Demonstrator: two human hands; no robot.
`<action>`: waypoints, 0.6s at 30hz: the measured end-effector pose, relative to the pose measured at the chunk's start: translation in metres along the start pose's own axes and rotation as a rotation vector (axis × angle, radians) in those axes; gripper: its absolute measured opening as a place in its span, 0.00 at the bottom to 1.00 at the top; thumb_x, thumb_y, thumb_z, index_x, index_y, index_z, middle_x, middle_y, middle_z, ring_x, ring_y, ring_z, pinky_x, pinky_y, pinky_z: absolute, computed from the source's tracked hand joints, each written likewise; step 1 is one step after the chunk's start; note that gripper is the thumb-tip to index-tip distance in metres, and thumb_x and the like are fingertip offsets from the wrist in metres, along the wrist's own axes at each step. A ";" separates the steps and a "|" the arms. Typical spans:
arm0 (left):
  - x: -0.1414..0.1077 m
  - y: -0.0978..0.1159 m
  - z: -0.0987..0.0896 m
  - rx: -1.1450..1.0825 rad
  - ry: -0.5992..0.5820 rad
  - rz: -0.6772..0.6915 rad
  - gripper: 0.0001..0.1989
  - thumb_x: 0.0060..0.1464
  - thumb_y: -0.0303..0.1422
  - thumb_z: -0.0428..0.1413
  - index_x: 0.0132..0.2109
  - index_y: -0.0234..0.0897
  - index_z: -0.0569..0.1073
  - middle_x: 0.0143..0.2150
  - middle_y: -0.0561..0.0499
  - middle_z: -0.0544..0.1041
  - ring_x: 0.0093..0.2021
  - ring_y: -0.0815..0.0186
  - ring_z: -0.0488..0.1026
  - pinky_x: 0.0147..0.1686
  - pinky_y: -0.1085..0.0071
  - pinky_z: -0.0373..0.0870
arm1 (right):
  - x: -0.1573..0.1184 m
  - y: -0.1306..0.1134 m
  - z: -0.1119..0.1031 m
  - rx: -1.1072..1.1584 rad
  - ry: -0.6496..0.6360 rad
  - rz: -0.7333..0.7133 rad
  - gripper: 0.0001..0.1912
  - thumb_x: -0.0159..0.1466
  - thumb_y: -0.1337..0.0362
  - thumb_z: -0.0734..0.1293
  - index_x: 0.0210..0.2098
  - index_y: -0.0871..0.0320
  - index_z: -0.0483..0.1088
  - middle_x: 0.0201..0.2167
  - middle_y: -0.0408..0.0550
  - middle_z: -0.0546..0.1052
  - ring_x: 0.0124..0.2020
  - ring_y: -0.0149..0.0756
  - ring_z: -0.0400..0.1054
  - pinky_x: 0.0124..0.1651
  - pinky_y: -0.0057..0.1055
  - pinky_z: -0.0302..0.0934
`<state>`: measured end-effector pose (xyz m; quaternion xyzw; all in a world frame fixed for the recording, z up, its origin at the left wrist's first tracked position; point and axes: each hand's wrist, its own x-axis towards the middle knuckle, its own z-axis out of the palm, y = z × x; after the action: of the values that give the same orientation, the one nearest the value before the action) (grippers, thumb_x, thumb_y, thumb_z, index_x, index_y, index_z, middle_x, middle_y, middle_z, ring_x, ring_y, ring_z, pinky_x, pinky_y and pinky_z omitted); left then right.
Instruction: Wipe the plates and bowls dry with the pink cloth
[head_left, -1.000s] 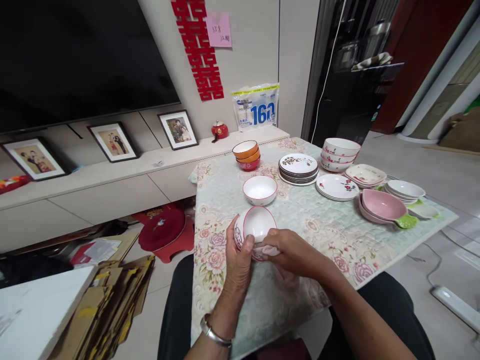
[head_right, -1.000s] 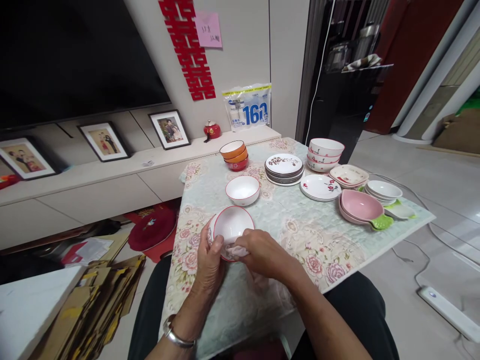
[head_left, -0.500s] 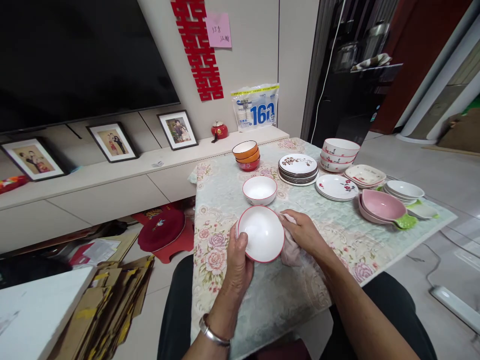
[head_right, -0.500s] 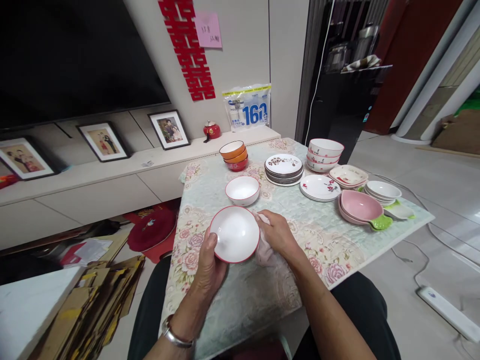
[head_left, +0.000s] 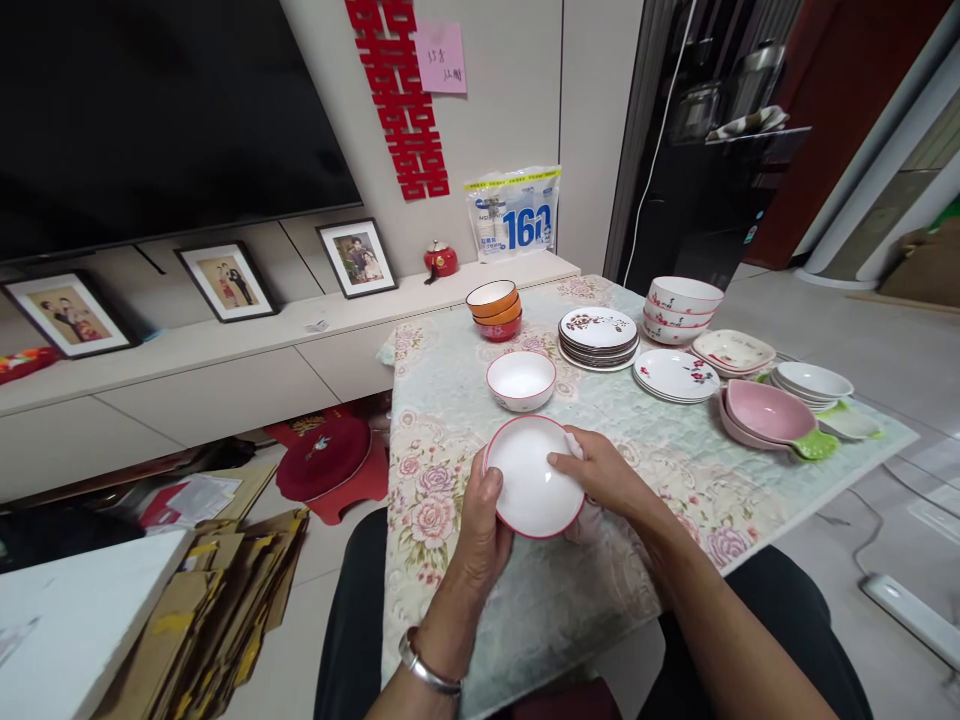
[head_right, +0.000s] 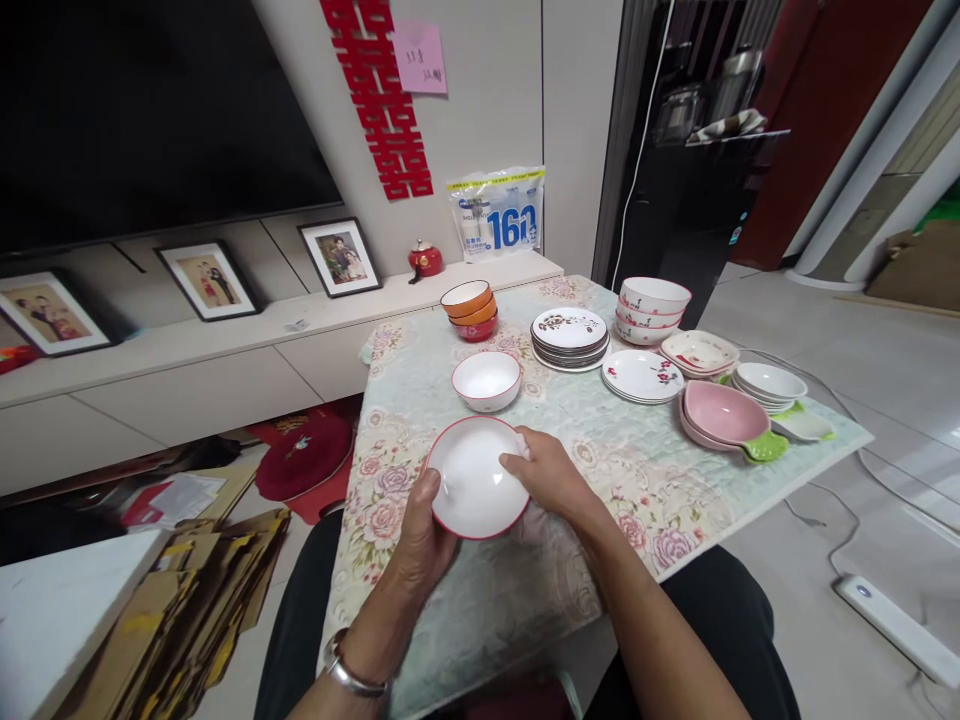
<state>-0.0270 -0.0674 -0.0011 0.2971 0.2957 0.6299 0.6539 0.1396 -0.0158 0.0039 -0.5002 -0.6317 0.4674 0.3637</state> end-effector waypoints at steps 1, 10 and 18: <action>0.001 0.000 0.000 0.010 0.011 -0.009 0.32 0.56 0.44 0.59 0.63 0.35 0.65 0.53 0.39 0.77 0.54 0.50 0.74 0.53 0.56 0.70 | 0.000 -0.001 -0.001 -0.066 0.022 -0.006 0.19 0.58 0.60 0.64 0.46 0.62 0.74 0.38 0.51 0.80 0.37 0.42 0.71 0.38 0.33 0.64; 0.002 -0.001 -0.008 0.262 0.090 -0.004 0.26 0.50 0.38 0.63 0.56 0.37 0.72 0.46 0.45 0.80 0.43 0.56 0.77 0.42 0.64 0.73 | -0.006 -0.015 -0.003 -0.499 0.125 -0.070 0.19 0.62 0.64 0.61 0.51 0.58 0.72 0.41 0.52 0.81 0.42 0.44 0.73 0.44 0.34 0.61; 0.002 0.005 -0.003 0.106 0.160 -0.010 0.26 0.47 0.33 0.63 0.54 0.36 0.71 0.41 0.47 0.81 0.40 0.56 0.79 0.42 0.64 0.73 | -0.007 -0.020 0.006 -0.208 0.141 -0.060 0.19 0.61 0.62 0.62 0.50 0.56 0.74 0.41 0.47 0.81 0.40 0.41 0.73 0.41 0.32 0.64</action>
<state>-0.0329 -0.0654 0.0008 0.2784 0.3815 0.6317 0.6147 0.1298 -0.0257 0.0213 -0.5477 -0.6644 0.3521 0.3669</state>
